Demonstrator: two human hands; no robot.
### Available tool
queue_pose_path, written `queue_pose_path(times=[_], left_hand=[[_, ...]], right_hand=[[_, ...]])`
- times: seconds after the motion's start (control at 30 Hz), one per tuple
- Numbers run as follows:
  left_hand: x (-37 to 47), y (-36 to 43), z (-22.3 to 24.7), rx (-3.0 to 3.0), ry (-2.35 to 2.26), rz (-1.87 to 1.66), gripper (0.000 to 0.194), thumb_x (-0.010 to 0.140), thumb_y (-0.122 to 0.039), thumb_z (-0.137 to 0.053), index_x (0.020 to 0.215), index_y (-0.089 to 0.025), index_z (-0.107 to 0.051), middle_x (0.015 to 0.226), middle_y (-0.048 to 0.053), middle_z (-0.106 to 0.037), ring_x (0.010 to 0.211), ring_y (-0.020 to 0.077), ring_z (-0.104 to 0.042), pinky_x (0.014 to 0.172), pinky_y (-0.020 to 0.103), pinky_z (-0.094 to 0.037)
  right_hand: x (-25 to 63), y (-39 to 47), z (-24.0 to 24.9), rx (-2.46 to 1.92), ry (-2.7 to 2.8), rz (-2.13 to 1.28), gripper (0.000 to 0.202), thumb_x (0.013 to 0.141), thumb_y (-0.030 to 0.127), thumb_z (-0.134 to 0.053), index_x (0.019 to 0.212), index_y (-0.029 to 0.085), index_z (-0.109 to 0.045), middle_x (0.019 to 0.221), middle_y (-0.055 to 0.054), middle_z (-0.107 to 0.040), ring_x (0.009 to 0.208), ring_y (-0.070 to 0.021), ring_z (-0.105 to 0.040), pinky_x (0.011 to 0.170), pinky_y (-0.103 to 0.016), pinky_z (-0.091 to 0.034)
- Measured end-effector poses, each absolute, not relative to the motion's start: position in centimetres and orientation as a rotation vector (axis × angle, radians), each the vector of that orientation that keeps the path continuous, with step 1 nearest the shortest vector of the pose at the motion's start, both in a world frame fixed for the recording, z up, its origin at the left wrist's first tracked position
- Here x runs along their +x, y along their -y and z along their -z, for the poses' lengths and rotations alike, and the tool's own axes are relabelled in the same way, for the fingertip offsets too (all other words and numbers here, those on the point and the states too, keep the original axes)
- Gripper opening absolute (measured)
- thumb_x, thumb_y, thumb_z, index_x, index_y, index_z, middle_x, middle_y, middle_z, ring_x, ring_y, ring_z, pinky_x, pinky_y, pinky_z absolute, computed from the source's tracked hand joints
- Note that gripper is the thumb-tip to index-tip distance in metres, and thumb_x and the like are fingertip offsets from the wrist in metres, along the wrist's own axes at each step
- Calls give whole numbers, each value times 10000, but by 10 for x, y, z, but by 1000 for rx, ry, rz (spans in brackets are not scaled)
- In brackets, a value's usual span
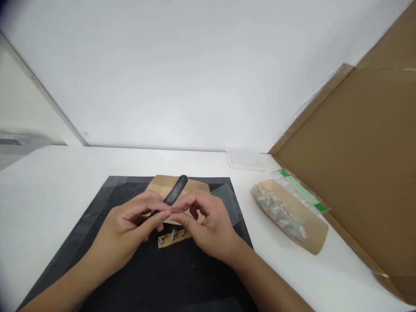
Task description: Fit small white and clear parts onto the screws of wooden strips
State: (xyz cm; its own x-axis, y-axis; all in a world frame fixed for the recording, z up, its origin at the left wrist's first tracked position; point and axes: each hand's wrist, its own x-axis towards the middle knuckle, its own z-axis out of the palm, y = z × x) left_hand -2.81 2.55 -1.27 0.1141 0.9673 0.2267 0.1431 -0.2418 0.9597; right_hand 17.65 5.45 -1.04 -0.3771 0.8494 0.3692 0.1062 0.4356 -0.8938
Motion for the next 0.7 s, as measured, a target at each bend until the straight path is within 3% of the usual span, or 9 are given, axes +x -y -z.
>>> queue_pose_path(times=[0.23, 0.47, 0.6, 0.7], left_hand=[[-24, -23, 18, 1626, -1148, -1290, 98, 977, -275, -709, 979, -284, -807, 924, -7, -705, 645, 85, -673, 565, 164, -546], [-25, -24, 22, 1804, -1226, -1281, 148, 1021, -289, -649, 1077, -304, -785, 963, -6, -733, 724, 115, -712, 712, 224, -587], [-28, -24, 23, 1717, -1330, -1220, 439, 1036, -337, -621, 1470, -343, -558, 1060, -1, -763, 836, 165, -777, 834, 295, -623], [-30, -24, 24, 1698, -1366, -1156, 521, 1050, -364, -591, 1554, -332, -463, 1129, 20, -779, 961, 203, -800, 912, 342, -627]], right_hand=[[172, -54, 15, -869, 1487, -1483, 186, 881, 362, -828, 941, 216, -729, 841, -7, -732, 772, -143, -709, 743, -286, -600], [174, -52, 13, -879, 1631, -1172, 187, 957, 324, -738, 813, 229, -665, 977, -37, -712, 904, -175, -686, 795, -324, -565], [180, -53, 10, -884, 1712, -941, 73, 969, 282, -725, 907, 244, -716, 990, -41, -708, 895, -174, -674, 757, -314, -550], [181, -54, 7, -869, 1793, -844, 31, 979, 258, -712, 955, 247, -728, 917, -21, -718, 801, -152, -645, 683, -287, -521]])
